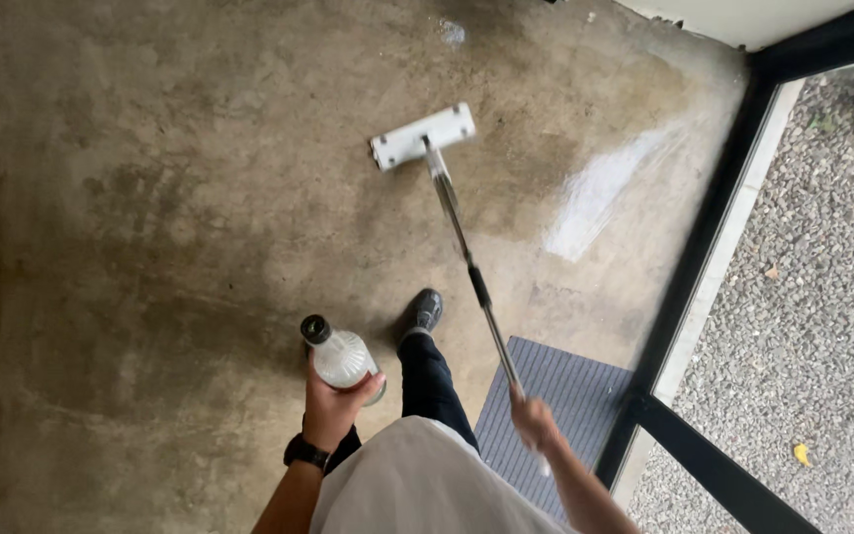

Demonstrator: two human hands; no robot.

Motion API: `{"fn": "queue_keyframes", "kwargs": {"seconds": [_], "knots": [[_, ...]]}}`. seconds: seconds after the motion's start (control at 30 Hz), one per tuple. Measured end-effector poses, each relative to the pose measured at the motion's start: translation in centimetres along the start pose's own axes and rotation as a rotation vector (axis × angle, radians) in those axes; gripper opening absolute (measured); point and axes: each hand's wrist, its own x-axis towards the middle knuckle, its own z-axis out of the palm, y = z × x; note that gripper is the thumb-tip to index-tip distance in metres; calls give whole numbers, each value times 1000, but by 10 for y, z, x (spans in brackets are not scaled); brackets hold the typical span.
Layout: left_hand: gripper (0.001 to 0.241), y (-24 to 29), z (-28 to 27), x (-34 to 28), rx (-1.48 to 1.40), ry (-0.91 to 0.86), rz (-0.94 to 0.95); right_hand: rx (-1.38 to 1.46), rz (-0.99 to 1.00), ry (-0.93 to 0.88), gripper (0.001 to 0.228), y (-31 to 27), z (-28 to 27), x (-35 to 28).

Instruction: The person mops a tiled bathroom floor and a concrete patio area using a spray bottle and a flat mop. They then walk outside to a gravel area and sweep leaves into a dustpan using a broom.

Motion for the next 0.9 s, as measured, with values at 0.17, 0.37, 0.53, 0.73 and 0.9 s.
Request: {"fn": "queue_keyframes", "kwargs": {"seconds": [0.17,0.37,0.53,0.73,0.9], "knots": [[58,5,-6,-33,-93,-13,-132,78,-163,22,76,-217,-14,134],[59,12,-24,-37,-5,-52,-50,63,-96,74,85,-176,-10,112],[62,13,-44,-18,43,-146,11,62,161,155,89,45,89,-60],[60,13,-53,-4,83,-152,63,337,231,42,82,25,72,-25],[59,14,-39,-5,109,-102,19,563,130,-36,73,-131,-23,131]]}}
